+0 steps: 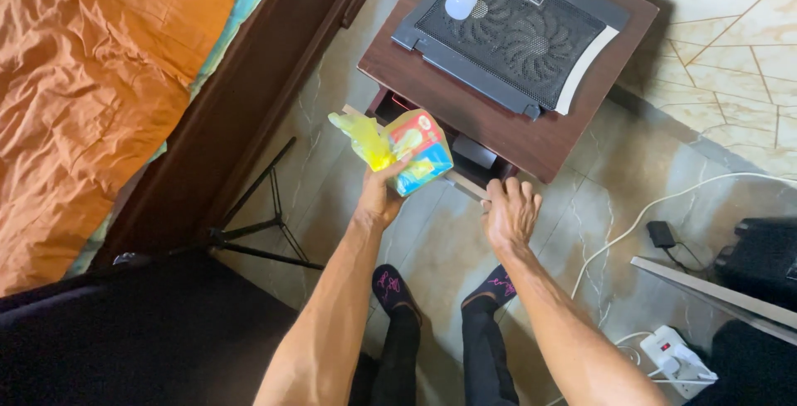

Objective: Replacing a lightbulb by preparing a cleaning solution and getting a new bulb from a drawer.

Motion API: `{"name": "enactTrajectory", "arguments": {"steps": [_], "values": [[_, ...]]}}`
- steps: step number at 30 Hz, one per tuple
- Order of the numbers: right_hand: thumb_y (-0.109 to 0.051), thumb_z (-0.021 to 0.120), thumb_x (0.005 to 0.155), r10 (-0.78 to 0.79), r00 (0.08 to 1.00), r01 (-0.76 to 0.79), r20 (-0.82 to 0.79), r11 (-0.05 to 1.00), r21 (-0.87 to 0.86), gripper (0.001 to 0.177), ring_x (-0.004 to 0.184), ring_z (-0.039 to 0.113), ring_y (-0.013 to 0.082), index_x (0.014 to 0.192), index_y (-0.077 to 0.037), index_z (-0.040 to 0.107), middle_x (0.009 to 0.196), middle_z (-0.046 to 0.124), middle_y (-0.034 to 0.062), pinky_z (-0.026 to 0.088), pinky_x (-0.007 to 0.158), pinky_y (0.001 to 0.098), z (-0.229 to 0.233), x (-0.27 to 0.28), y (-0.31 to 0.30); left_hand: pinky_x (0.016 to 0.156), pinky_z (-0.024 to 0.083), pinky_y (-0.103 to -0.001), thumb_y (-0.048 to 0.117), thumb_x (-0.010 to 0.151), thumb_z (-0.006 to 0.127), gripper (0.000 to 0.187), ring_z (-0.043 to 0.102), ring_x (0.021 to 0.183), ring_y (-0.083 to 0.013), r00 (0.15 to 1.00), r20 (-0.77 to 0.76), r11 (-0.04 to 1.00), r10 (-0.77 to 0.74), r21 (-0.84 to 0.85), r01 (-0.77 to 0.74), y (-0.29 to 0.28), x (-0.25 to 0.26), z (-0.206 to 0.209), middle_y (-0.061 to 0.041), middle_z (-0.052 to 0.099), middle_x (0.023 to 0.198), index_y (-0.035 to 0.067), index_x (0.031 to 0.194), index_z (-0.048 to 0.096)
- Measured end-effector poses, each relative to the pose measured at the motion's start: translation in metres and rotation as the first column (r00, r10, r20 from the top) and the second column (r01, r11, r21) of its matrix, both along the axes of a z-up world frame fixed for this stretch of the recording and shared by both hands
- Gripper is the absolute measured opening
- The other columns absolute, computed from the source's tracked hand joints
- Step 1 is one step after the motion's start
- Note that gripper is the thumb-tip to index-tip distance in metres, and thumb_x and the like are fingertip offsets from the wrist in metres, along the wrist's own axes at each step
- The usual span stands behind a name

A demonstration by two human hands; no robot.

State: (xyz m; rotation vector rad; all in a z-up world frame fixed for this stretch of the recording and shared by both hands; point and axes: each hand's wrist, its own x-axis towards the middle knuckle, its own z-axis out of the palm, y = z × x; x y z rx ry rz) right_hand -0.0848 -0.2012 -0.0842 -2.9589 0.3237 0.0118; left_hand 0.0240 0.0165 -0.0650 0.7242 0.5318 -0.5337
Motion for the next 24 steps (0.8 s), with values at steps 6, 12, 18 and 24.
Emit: {"name": "enactTrajectory", "arguments": {"steps": [6, 12, 18, 24], "values": [[-0.019, 0.090, 0.071, -0.058, 0.997, 0.059, 0.060, 0.998, -0.008, 0.038, 0.108, 0.053, 0.0321, 0.100, -0.014, 0.066, 0.106, 0.058, 0.0084, 0.040, 0.093, 0.0493, 0.005, 0.015, -0.014, 0.100, 0.055, -0.051, 0.010, 0.078, 0.080, 0.078, 0.067, 0.119, -0.0300, 0.999, 0.022, 0.999, -0.036, 0.004, 0.036, -0.017, 0.015, 0.000, -0.011, 0.063, 0.134, 0.012, 0.146, 0.041], [-0.019, 0.092, 0.066, -0.107, 0.987, 0.108, 0.120, 0.994, 0.000, 0.063, 0.124, 0.048, 0.0364, 0.124, -0.014, 0.068, 0.136, 0.052, 0.0144, 0.039, 0.102, 0.0526, 0.004, 0.028, -0.029, 0.103, 0.054, -0.051, 0.008, 0.079, 0.080, 0.080, 0.064, 0.123, -0.0306, 0.997, 0.078, 0.999, -0.023, -0.040, 0.026, -0.034, 0.028, -0.010, -0.011, 0.062, 0.135, 0.010, 0.148, 0.039], [-0.017, 0.090, 0.072, -0.117, 0.988, 0.119, 0.098, 0.993, -0.019, 0.071, 0.126, 0.047, 0.0355, 0.137, -0.013, 0.063, 0.139, 0.051, 0.0144, 0.038, 0.101, 0.0520, -0.004, 0.037, -0.044, 0.102, 0.053, -0.051, 0.008, 0.080, 0.078, 0.079, 0.063, 0.123, -0.0304, 0.995, 0.100, 0.999, -0.028, -0.037, 0.032, -0.047, 0.043, -0.004, -0.011, 0.061, 0.136, 0.010, 0.149, 0.039], [-0.016, 0.090, 0.070, -0.118, 0.987, 0.125, 0.112, 0.991, -0.055, 0.071, 0.126, 0.047, 0.0353, 0.136, -0.014, 0.063, 0.138, 0.052, 0.0137, 0.038, 0.100, 0.0519, -0.008, 0.043, -0.058, 0.103, 0.055, -0.049, 0.007, 0.081, 0.079, 0.075, 0.064, 0.123, -0.0311, 0.987, 0.150, 0.996, -0.058, -0.054, 0.067, -0.058, 0.050, -0.012, -0.013, 0.062, 0.135, 0.005, 0.147, 0.042]]}}
